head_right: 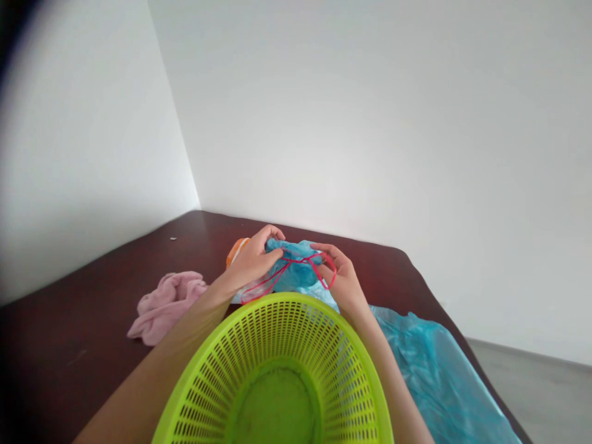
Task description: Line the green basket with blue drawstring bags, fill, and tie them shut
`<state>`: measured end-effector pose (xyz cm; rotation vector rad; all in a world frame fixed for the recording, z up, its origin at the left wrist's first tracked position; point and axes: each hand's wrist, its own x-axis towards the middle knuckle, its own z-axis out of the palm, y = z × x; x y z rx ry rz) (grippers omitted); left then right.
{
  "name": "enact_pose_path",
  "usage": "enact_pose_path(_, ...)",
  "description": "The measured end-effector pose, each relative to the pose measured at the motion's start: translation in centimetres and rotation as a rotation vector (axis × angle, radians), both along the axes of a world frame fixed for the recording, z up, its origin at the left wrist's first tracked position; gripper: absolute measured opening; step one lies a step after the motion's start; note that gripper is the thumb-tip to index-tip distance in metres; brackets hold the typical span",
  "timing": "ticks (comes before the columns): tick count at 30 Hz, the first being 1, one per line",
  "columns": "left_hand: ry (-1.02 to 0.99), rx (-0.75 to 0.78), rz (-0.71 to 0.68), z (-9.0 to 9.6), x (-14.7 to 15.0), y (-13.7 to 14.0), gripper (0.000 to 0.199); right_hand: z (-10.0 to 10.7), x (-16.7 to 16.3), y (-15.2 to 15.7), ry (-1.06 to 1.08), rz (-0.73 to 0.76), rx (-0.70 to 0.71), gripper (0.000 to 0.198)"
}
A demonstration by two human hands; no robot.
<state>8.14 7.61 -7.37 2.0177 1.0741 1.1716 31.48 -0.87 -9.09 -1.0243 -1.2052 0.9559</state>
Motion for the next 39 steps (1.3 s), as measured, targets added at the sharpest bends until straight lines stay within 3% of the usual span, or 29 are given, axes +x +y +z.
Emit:
enact_pose_path(6, 0.147, 0.079, 0.12, 0.3, -1.0, 0.1, 0.029, 1.2, 0.2, -0.9, 0.113, -0.14, 0.057, 0.031)
enact_pose_path(9, 0.306, 0.067, 0.053, 0.1, -2.0, 0.6, 0.028, 1.5, 0.4, -0.9, 0.184, -0.243, 0.134, 0.024)
enact_pose_path(12, 0.33, 0.019, -0.052, 0.1, -3.4, 1.1, 0.02, 1.6, 1.0, -0.8, 0.204, -0.37, 0.222, 0.021)
enact_pose_path(18, 0.36, -0.009, 0.049, 1.2, -5.8, 1.2, 0.014, 1.0, 1.8, -0.5, 0.27, -0.508, 0.316, 0.025)
enact_pose_path(22, 0.241, 0.004, -0.054, 1.2, -5.6, 1.6, 0.015, 1.3, 1.6, -1.1, 0.004, -0.508, 0.303, 0.014)
enact_pose_path(25, 0.027, -0.035, -0.148, 1.3, -4.3, 1.4, 0.016, 1.9, 1.2, -1.7, -0.233, -0.446, 0.318, 0.021)
enact_pose_path(30, -0.215, -0.123, -0.352, 1.4, -1.8, -0.1, 0.025, 0.8, 0.4, -0.7, -0.264, -0.248, 0.191, 0.05)
enact_pose_path(35, -0.327, -0.222, -0.447, 1.2, -0.7, -0.2, 0.028, -1.1, 1.5, 0.7, -0.465, -0.144, 0.069, 0.034)
enact_pose_path(39, -0.368, -0.279, -0.494, 1.6, -0.7, -0.7, 0.028, -1.7, 2.4, 1.0, -0.488, -0.199, 0.094, 0.043)
